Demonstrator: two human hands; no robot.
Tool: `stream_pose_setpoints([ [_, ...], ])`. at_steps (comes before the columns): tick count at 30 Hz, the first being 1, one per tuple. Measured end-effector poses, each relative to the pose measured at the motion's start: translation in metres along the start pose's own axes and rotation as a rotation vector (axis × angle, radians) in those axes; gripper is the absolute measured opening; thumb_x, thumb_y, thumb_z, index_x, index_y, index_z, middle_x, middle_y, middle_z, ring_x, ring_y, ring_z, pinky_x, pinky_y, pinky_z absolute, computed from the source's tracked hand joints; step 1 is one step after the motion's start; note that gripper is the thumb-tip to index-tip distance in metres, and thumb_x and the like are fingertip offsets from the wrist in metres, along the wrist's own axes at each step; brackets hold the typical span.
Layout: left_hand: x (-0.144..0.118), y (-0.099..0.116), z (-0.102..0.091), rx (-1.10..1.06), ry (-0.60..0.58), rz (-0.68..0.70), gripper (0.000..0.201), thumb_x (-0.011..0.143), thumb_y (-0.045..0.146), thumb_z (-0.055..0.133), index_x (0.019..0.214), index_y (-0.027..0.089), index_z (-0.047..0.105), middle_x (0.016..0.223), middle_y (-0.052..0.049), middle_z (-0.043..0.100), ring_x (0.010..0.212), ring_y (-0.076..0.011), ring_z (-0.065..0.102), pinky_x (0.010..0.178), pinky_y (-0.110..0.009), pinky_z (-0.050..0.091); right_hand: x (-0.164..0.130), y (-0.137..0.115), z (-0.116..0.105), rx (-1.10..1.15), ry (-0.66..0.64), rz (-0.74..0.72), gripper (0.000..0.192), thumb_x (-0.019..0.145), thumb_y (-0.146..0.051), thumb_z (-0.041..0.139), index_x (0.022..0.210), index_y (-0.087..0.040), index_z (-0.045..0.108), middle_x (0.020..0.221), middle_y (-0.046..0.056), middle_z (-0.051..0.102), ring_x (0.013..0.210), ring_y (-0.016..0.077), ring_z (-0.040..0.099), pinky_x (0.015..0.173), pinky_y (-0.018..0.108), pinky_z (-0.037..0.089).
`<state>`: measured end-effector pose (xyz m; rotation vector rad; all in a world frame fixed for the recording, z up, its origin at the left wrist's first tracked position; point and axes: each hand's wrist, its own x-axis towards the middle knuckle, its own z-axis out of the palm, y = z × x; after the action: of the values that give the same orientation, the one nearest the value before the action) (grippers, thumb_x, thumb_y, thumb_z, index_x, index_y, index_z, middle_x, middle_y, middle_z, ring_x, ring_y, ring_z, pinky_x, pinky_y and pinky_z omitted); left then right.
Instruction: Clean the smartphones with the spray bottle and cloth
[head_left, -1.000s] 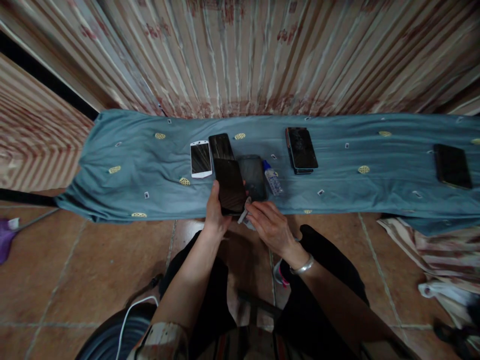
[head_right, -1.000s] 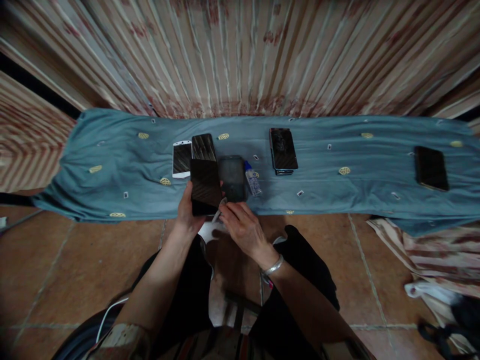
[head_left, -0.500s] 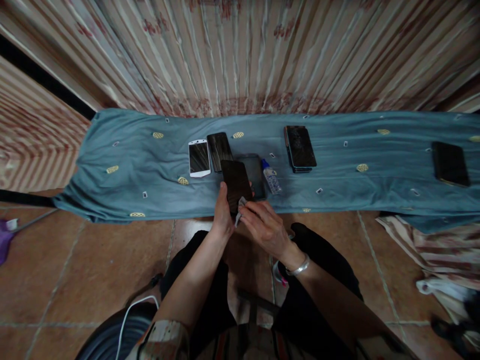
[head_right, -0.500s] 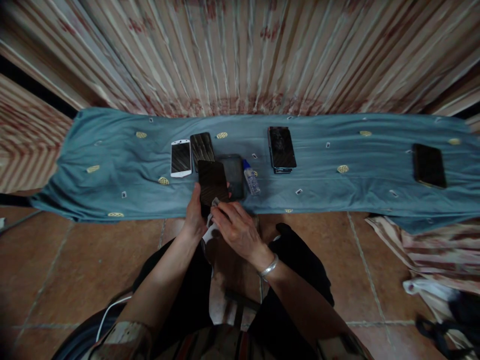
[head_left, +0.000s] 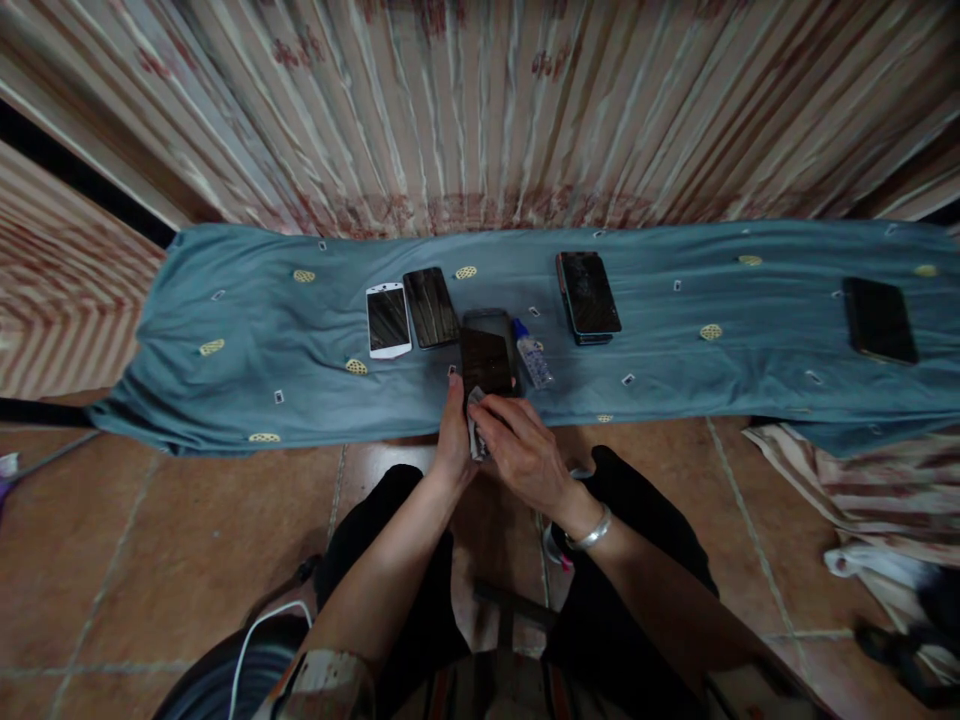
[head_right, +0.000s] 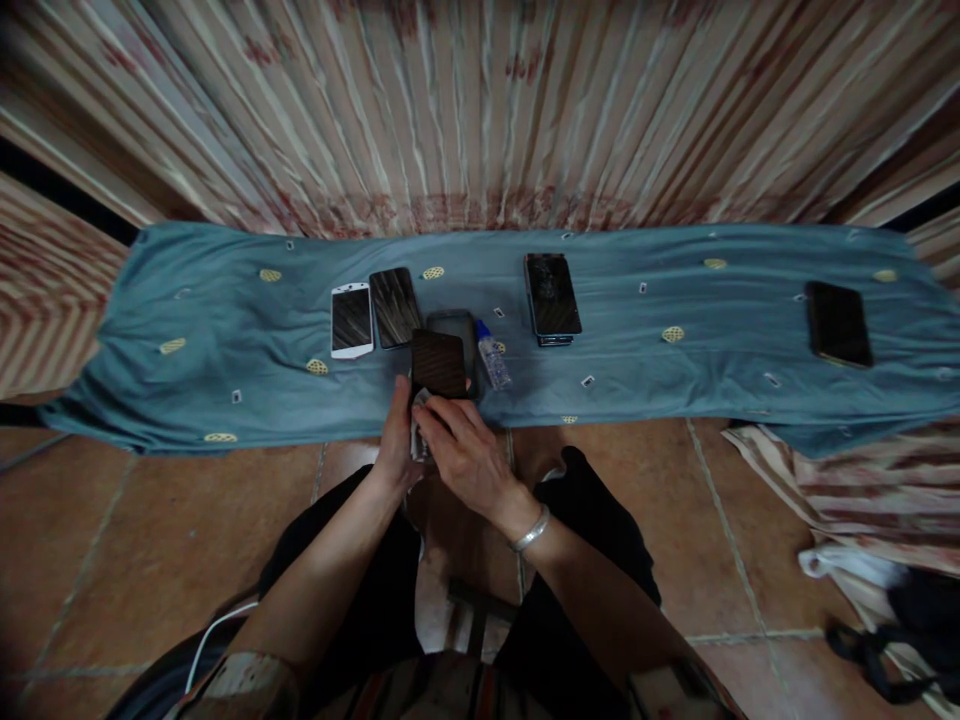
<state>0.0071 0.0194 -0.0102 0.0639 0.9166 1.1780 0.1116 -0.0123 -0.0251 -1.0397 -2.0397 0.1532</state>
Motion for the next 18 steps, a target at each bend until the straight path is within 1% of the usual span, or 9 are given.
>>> stream_pose_setpoints([
  [2, -0.001, -0.002, 0.001, -0.009, 0.03, -0.024, 0.043, 0.091, 0.051, 0.057, 0.096, 0.011, 0.074, 0.098, -0.011, 0.077, 0.109, -0.0245, 0.069, 0.098, -0.033, 0.054, 0.001, 0.003, 0.0, -0.007, 0.018, -0.003, 0.038, 0.099, -0.012, 0.045, 0.133, -0.016, 0.061, 0.116, 0.015, 0.069, 0.108, 0.024, 0.063, 0.096, 0.041, 0.056],
  [4, -0.002, -0.004, 0.003, -0.01, 0.051, -0.03, 0.04, 0.092, 0.048, 0.058, 0.087, 0.012, 0.074, 0.096, -0.011, 0.077, 0.11, -0.0236, 0.069, 0.099, -0.032, 0.053, 0.003, 0.005, -0.001, -0.022, 0.021, 0.011, 0.039, 0.099, -0.012, 0.044, 0.134, -0.017, 0.061, 0.117, 0.014, 0.068, 0.107, 0.0241, 0.063, 0.1, 0.044, 0.054],
  [6, -0.004, -0.005, 0.004, -0.021, 0.065, -0.008, 0.036, 0.092, 0.045, 0.06, 0.083, 0.012, 0.073, 0.094, -0.01, 0.076, 0.11, -0.0228, 0.069, 0.1, -0.03, 0.052, 0.003, 0.008, -0.002, -0.031, 0.004, 0.037, 0.04, 0.099, -0.013, 0.043, 0.135, -0.019, 0.06, 0.119, 0.014, 0.068, 0.109, 0.0242, 0.063, 0.102, 0.045, 0.052],
  [8, -0.005, -0.006, 0.006, -0.034, 0.07, 0.019, 0.034, 0.093, 0.04, 0.058, 0.082, 0.012, 0.072, 0.091, -0.009, 0.076, 0.111, -0.0218, 0.069, 0.102, -0.03, 0.051, 0.004, 0.011, -0.003, -0.033, -0.017, 0.057, 0.041, 0.1, -0.013, 0.042, 0.136, -0.019, 0.06, 0.121, 0.014, 0.067, 0.11, 0.0246, 0.062, 0.101, 0.045, 0.054],
  [10, -0.007, -0.007, 0.008, -0.044, 0.069, 0.03, 0.033, 0.095, 0.037, 0.055, 0.083, 0.012, 0.072, 0.092, -0.008, 0.077, 0.113, -0.0212, 0.068, 0.103, -0.03, 0.05, 0.004, 0.014, -0.005, -0.036, -0.035, 0.072, 0.041, 0.1, -0.014, 0.042, 0.136, -0.019, 0.06, 0.123, 0.014, 0.066, 0.111, 0.025, 0.061, 0.099, 0.044, 0.055],
  [13, -0.008, -0.01, 0.01, -0.05, 0.041, 0.02, 0.03, 0.096, 0.035, 0.054, 0.088, 0.012, 0.072, 0.1, -0.008, 0.077, 0.119, -0.0213, 0.065, 0.107, -0.032, 0.047, 0.007, 0.019, -0.006, -0.044, -0.045, 0.1, 0.041, 0.1, -0.015, 0.042, 0.136, -0.019, 0.06, 0.124, 0.014, 0.066, 0.113, 0.0253, 0.06, 0.101, 0.045, 0.054],
  [18, -0.008, -0.015, 0.008, -0.031, -0.032, 0.005, 0.032, 0.097, 0.035, 0.051, 0.105, 0.012, 0.073, 0.115, -0.009, 0.074, 0.131, -0.0225, 0.057, 0.113, -0.035, 0.042, 0.011, 0.026, -0.007, -0.047, -0.009, 0.133, 0.041, 0.1, -0.015, 0.042, 0.136, -0.021, 0.061, 0.124, 0.012, 0.066, 0.113, 0.0252, 0.06, 0.101, 0.046, 0.054],
])
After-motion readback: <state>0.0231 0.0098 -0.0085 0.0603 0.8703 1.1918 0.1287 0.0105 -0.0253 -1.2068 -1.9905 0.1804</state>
